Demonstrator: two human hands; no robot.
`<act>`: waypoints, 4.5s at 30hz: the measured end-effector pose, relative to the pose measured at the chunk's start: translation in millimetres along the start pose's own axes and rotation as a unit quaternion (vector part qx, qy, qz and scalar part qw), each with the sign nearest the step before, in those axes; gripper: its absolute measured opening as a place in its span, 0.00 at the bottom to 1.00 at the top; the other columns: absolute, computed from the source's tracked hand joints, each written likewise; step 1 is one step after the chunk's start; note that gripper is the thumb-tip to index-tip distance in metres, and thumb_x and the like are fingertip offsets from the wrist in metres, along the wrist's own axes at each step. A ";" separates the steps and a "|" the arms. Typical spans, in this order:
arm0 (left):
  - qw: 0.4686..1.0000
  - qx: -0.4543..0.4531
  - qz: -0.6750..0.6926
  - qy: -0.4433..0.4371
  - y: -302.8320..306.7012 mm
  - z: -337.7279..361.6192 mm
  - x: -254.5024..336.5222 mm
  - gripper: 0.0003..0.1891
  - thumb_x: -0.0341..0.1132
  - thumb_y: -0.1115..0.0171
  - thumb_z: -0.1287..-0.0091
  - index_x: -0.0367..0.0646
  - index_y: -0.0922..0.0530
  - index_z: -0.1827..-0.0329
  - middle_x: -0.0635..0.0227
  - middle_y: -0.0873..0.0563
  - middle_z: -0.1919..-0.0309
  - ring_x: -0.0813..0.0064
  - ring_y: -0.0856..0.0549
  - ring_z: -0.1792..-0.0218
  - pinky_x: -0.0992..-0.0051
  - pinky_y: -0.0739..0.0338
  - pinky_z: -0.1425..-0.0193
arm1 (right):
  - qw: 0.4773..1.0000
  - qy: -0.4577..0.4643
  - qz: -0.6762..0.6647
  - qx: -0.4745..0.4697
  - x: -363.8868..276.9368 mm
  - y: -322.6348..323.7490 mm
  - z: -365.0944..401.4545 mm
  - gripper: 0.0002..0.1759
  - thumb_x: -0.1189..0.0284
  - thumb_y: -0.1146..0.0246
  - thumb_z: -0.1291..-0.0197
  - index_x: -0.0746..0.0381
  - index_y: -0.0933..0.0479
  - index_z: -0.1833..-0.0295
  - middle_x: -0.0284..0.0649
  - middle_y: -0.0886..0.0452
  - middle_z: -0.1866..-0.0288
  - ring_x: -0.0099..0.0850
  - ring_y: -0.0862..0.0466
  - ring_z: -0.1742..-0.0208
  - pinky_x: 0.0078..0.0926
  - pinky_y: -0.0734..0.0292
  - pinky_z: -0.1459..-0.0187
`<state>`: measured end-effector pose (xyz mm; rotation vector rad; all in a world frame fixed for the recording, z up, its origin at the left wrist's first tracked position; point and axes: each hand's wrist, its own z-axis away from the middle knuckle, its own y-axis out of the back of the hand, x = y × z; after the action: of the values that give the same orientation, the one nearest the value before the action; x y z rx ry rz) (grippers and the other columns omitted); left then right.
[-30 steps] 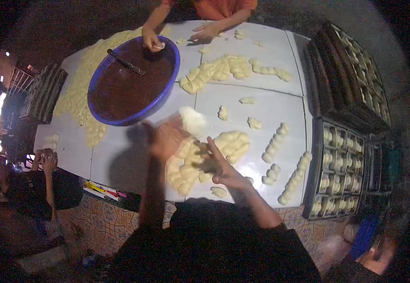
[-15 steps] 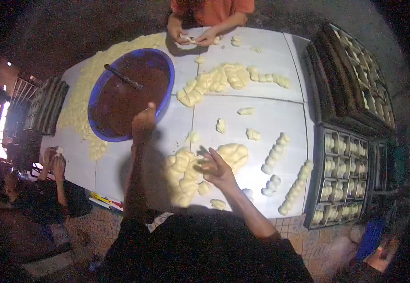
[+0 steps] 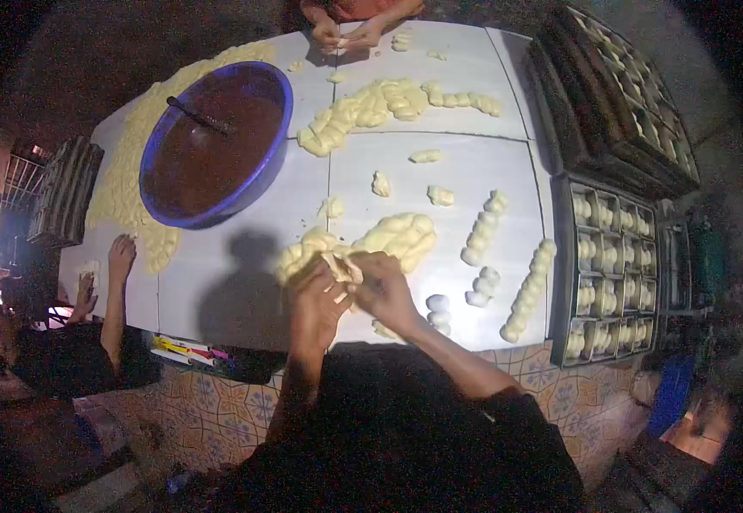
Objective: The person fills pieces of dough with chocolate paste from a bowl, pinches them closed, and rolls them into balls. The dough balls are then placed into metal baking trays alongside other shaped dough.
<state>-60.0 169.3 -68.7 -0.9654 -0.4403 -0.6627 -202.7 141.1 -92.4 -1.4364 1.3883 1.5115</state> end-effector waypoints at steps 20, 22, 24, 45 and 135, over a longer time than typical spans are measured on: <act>0.917 -0.056 -0.347 -0.189 3.8 57.2 -70.7 0.38 0.18 0.37 0.44 0.48 0.51 0.37 0.63 0.22 0.61 0.75 0.20 0.64 0.75 0.20 0.66 | 0.986 -0.165 -0.005 -0.035 -25.8 36.7 78.5 0.20 0.70 0.40 0.36 0.63 0.30 0.39 0.40 0.22 0.58 0.27 0.21 0.61 0.24 0.26 0.62; 0.908 -0.118 -0.338 -0.215 9.0 60.1 -69.1 0.40 0.15 0.41 0.49 0.48 0.51 0.36 0.59 0.24 0.58 0.72 0.19 0.60 0.75 0.20 0.64 | 0.978 -0.161 -0.006 -0.131 -12.3 40.1 84.7 0.30 0.67 0.43 0.34 0.60 0.42 0.29 0.43 0.23 0.54 0.27 0.20 0.60 0.22 0.24 0.62; 0.913 -0.140 -0.304 -0.236 12.7 63.9 -69.8 0.40 0.13 0.44 0.52 0.46 0.50 0.35 0.58 0.26 0.56 0.70 0.20 0.56 0.73 0.22 0.57 | 0.902 -0.284 -0.212 -0.248 -14.5 50.1 90.3 0.30 0.67 0.44 0.33 0.58 0.43 0.28 0.42 0.23 0.52 0.27 0.20 0.57 0.23 0.23 0.57; 0.944 0.022 -0.250 -0.214 71.6 65.0 -62.4 0.14 0.27 0.43 0.35 0.34 0.27 0.47 0.58 0.21 0.52 0.69 0.19 0.51 0.71 0.24 0.46 | 0.976 -0.049 0.085 -0.193 -18.2 22.2 46.6 0.15 0.72 0.29 0.52 0.59 0.22 0.58 0.43 0.26 0.61 0.37 0.22 0.59 0.34 0.26 0.59; 0.946 0.096 -0.167 -0.260 71.1 61.4 -47.0 0.11 0.24 0.47 0.36 0.35 0.26 0.50 0.60 0.20 0.57 0.67 0.17 0.58 0.70 0.21 0.51 | 0.947 -0.003 0.279 -0.160 27.9 48.5 59.7 0.22 0.75 0.33 0.52 0.65 0.27 0.49 0.51 0.25 0.50 0.46 0.26 0.45 0.40 0.28 0.43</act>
<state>-48.2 265.5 -109.5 -0.8798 -1.1363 -0.6481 -271.4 179.3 -115.0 -1.2687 1.6973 2.1779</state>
